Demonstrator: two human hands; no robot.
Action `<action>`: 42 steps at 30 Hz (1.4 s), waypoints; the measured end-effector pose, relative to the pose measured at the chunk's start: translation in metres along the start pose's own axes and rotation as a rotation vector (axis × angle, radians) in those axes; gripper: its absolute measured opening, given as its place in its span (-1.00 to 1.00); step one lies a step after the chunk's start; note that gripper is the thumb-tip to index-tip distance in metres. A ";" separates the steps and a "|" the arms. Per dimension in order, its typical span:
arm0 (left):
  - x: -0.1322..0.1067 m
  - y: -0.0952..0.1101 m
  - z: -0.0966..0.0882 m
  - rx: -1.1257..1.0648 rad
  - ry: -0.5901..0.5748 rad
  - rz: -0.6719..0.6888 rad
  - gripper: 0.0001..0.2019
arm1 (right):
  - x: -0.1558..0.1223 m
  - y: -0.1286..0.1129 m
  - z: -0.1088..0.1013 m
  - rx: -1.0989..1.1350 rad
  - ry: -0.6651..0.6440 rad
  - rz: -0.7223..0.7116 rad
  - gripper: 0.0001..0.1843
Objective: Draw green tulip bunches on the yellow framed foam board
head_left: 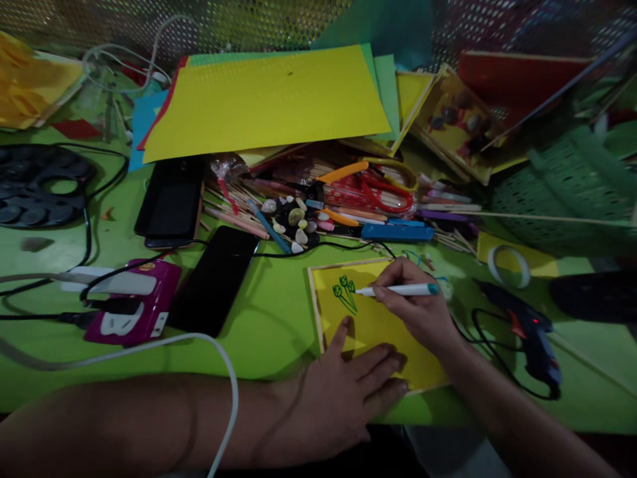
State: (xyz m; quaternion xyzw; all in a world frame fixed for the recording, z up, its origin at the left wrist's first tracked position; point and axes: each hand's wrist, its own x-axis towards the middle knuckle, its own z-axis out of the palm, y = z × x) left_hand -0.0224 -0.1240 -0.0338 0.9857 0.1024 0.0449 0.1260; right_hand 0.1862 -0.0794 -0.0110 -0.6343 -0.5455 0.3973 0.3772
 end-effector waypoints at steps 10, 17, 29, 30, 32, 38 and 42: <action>-0.001 0.000 0.000 0.008 0.007 0.003 -0.32 | -0.001 0.001 -0.001 0.026 -0.016 0.018 -0.85; -0.001 0.001 0.002 0.032 0.019 -0.001 -0.28 | -0.003 0.003 -0.001 0.076 -0.043 0.030 -0.84; 0.000 0.000 -0.003 0.015 -0.014 0.004 -0.30 | -0.004 0.002 -0.002 0.069 -0.102 -0.013 -0.85; 0.000 0.000 -0.002 0.023 -0.012 0.005 -0.30 | -0.005 0.001 -0.002 0.073 -0.108 -0.007 -0.86; -0.001 0.000 -0.001 0.037 -0.009 0.011 -0.30 | -0.005 0.000 -0.002 0.085 -0.112 -0.002 -0.86; -0.001 0.000 0.003 0.035 0.006 -0.001 -0.30 | -0.002 0.004 -0.005 0.132 -0.001 0.020 -0.86; -0.001 0.000 0.001 0.027 0.003 -0.005 -0.26 | -0.001 0.007 -0.005 0.048 0.019 0.003 -0.86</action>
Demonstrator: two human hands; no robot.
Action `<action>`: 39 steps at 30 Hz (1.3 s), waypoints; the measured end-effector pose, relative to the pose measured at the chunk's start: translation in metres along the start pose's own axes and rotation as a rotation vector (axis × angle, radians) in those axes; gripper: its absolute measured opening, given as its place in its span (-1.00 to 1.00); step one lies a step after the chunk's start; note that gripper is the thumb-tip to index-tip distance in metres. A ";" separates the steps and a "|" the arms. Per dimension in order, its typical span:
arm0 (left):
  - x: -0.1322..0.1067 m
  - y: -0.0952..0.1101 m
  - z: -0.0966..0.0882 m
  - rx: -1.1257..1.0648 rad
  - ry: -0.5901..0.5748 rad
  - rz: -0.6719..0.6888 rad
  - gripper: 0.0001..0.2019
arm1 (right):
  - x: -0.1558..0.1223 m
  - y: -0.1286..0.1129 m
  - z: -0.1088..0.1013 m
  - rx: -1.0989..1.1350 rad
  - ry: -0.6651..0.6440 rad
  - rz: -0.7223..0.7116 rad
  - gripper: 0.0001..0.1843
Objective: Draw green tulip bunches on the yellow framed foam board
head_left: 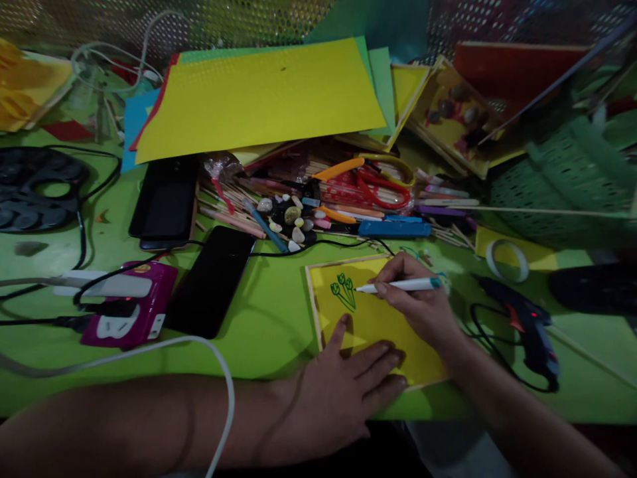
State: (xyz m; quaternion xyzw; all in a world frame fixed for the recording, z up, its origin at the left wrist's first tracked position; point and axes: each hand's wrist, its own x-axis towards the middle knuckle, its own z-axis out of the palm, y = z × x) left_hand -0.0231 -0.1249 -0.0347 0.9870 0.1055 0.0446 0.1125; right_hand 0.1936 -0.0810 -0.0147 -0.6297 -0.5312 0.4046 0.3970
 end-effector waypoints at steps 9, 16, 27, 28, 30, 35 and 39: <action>0.000 0.000 0.000 0.020 -0.004 0.009 -0.29 | 0.001 0.001 0.002 -0.041 -0.014 0.002 -0.87; 0.001 0.000 0.000 0.014 -0.006 0.005 -0.28 | 0.002 -0.002 0.003 -0.056 -0.016 -0.001 -0.85; 0.000 0.000 0.002 0.005 0.008 0.007 -0.26 | 0.002 -0.004 0.004 0.008 -0.037 0.024 -0.86; 0.000 0.000 0.003 0.007 0.012 0.008 -0.26 | 0.001 -0.004 0.004 0.021 -0.040 0.027 -0.86; 0.000 0.000 0.003 0.010 0.015 0.011 -0.27 | 0.001 -0.006 0.004 0.032 -0.044 0.030 -0.85; 0.000 -0.001 0.001 0.009 -0.007 0.019 -0.31 | 0.001 -0.013 0.004 0.041 -0.051 0.043 -0.84; 0.000 -0.002 -0.002 0.013 -0.022 0.022 -0.30 | 0.001 -0.014 0.003 0.039 -0.067 0.042 -0.84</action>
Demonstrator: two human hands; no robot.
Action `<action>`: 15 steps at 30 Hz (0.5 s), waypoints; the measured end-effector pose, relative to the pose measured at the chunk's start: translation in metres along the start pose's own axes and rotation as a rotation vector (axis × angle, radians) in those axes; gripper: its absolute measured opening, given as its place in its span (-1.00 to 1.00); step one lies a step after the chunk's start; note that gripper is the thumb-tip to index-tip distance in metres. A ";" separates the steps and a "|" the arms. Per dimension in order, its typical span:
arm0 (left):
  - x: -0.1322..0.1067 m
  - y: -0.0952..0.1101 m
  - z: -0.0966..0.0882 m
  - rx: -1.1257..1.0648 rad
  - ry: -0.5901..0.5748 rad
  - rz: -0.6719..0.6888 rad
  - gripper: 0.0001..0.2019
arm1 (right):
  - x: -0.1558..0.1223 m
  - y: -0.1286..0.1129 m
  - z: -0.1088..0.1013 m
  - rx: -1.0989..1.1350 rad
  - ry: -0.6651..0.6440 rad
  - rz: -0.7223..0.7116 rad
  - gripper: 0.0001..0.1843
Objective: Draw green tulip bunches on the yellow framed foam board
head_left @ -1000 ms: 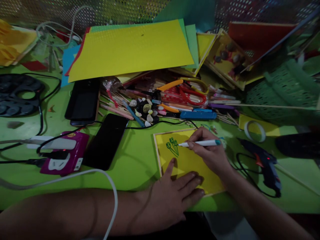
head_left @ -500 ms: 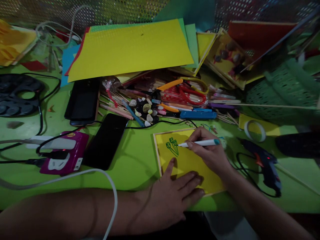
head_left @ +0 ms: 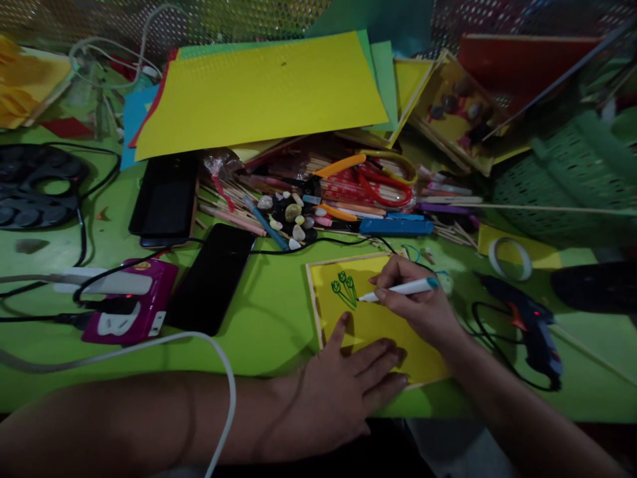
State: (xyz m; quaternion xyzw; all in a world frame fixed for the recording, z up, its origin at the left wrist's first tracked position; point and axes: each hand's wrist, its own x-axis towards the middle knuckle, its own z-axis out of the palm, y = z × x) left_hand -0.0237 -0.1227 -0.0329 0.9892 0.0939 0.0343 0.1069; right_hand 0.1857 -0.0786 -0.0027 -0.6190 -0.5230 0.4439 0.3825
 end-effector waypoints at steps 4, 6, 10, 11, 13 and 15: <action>0.000 0.000 -0.002 -0.009 -0.006 -0.001 -0.28 | -0.001 0.003 -0.001 -0.017 -0.019 -0.011 -0.84; 0.000 0.000 -0.003 -0.011 0.002 0.000 -0.28 | -0.002 0.005 -0.001 -0.013 -0.029 -0.012 -0.84; -0.001 0.001 0.000 -0.007 0.009 -0.009 -0.27 | -0.003 0.004 0.000 -0.012 -0.049 -0.008 -0.84; -0.001 0.002 0.001 -0.004 0.013 -0.012 -0.27 | -0.003 0.004 0.000 -0.015 -0.051 -0.004 -0.84; -0.001 0.002 0.003 0.001 0.025 -0.013 -0.26 | -0.003 0.003 0.000 -0.021 -0.053 0.002 -0.83; -0.001 0.002 0.004 0.004 0.030 -0.009 -0.26 | -0.003 0.004 -0.001 -0.011 -0.047 -0.005 -0.83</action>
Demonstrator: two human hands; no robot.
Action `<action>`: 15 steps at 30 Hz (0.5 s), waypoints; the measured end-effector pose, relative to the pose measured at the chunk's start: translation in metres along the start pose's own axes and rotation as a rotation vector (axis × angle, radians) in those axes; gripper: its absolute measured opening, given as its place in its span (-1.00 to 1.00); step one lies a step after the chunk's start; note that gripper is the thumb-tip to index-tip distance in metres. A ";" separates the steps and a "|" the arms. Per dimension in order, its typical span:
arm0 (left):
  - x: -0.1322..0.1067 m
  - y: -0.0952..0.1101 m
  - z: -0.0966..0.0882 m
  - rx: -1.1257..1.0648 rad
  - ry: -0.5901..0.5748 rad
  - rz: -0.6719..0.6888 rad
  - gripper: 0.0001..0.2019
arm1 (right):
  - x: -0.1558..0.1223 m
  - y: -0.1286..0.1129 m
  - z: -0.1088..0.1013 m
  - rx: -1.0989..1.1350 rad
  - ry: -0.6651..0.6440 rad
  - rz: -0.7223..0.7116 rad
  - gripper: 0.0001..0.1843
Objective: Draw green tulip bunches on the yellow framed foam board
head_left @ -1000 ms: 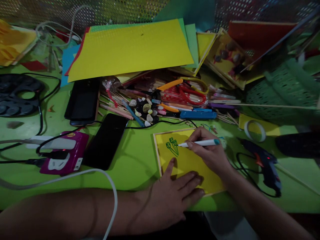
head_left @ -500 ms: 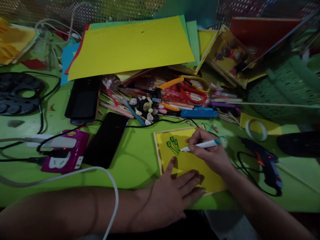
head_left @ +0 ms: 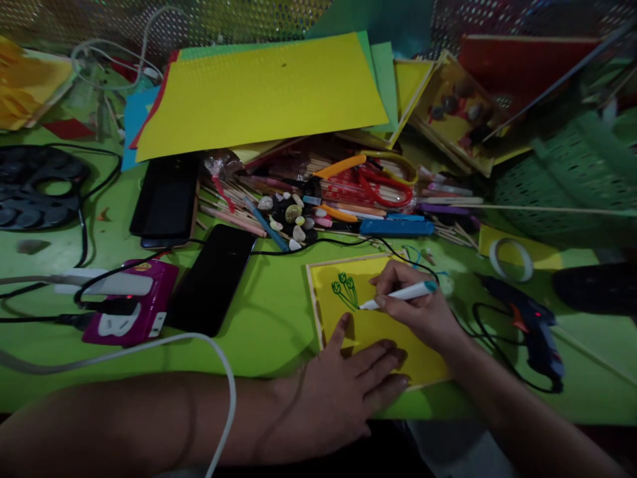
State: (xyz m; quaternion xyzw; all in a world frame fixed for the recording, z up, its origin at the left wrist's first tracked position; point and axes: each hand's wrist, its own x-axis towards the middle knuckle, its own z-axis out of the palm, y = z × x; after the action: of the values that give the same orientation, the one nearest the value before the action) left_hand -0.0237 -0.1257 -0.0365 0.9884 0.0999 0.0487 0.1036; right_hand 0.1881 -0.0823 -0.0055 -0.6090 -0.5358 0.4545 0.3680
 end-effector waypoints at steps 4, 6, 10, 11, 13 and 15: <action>0.001 0.000 0.000 -0.002 0.001 -0.007 -0.28 | 0.003 0.006 -0.003 0.087 0.068 -0.010 -0.82; 0.001 0.001 0.000 -0.009 0.000 -0.016 -0.29 | 0.004 0.008 -0.003 0.083 0.100 -0.004 -0.81; 0.001 0.001 0.000 -0.019 -0.008 -0.018 -0.28 | 0.005 0.009 -0.002 -0.011 0.114 -0.005 -0.82; 0.001 0.001 0.000 -0.020 -0.010 -0.017 -0.28 | 0.005 0.008 -0.002 -0.027 0.117 -0.004 -0.82; 0.001 0.002 0.001 -0.016 -0.008 -0.013 -0.29 | 0.004 0.007 -0.001 -0.045 0.117 -0.001 -0.83; 0.001 0.001 0.001 -0.009 -0.003 -0.008 -0.31 | 0.004 0.005 -0.001 -0.048 0.112 0.001 -0.83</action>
State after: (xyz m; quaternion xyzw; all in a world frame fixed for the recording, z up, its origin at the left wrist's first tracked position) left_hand -0.0221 -0.1270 -0.0372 0.9876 0.1037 0.0472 0.1084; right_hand 0.1906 -0.0792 -0.0106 -0.6427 -0.5248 0.4067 0.3824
